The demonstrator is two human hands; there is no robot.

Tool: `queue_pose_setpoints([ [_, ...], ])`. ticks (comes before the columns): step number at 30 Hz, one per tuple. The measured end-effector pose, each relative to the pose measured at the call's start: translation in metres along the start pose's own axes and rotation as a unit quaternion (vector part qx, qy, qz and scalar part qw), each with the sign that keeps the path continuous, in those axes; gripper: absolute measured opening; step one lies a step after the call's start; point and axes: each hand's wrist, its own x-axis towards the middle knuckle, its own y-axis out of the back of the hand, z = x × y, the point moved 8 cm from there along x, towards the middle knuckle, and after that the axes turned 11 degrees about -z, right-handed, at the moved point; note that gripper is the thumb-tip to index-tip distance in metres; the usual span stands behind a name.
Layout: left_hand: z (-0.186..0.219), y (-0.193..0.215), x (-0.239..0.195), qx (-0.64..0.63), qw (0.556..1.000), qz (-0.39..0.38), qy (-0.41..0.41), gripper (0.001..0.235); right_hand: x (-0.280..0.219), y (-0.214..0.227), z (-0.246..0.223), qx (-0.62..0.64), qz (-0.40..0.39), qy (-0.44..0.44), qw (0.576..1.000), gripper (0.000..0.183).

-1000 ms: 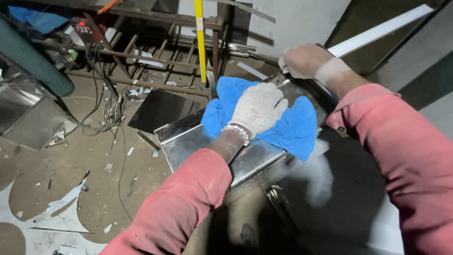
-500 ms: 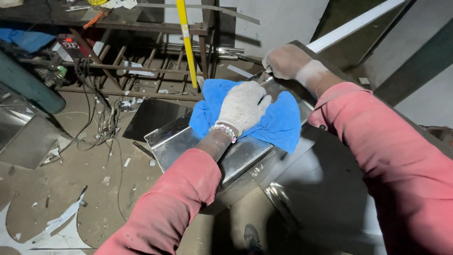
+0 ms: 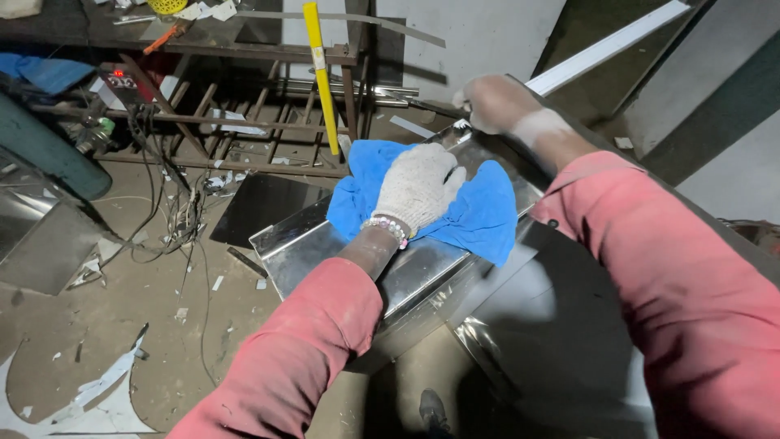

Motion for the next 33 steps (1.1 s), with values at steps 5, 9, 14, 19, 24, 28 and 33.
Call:
queue_pose_setpoints([
  [5,0.0,0.0,0.0,-0.006,1.0,-0.009,0.008,0.046,0.0,-0.01,0.009,-0.06,-0.02,-0.013,0.998,0.031],
  [9,0.007,0.01,-0.001,-0.022,0.999,-0.037,0.031,0.048,0.008,-0.022,0.009,-0.15,-0.031,0.003,0.988,0.03],
  [14,0.0,0.005,0.003,0.049,0.992,-0.117,0.028,0.052,-0.015,-0.005,-0.033,-0.176,-0.028,-0.037,0.983,0.029],
  [19,0.0,-0.001,0.004,0.043,0.991,-0.122,0.024,0.054,0.0,-0.01,-0.028,-0.227,-0.04,-0.007,0.973,0.038],
  [24,0.001,0.003,0.0,-0.011,1.0,-0.019,0.018,0.049,0.021,-0.032,-0.011,-0.298,-0.052,0.082,0.95,0.035],
  [28,-0.002,-0.001,0.002,-0.002,1.0,0.007,-0.002,0.048,0.023,-0.036,-0.003,-0.27,-0.029,0.103,0.957,0.03],
  [33,0.002,0.003,0.001,-0.006,1.0,-0.015,0.007,0.049,0.026,-0.038,0.004,-0.258,0.013,0.116,0.959,0.021],
])
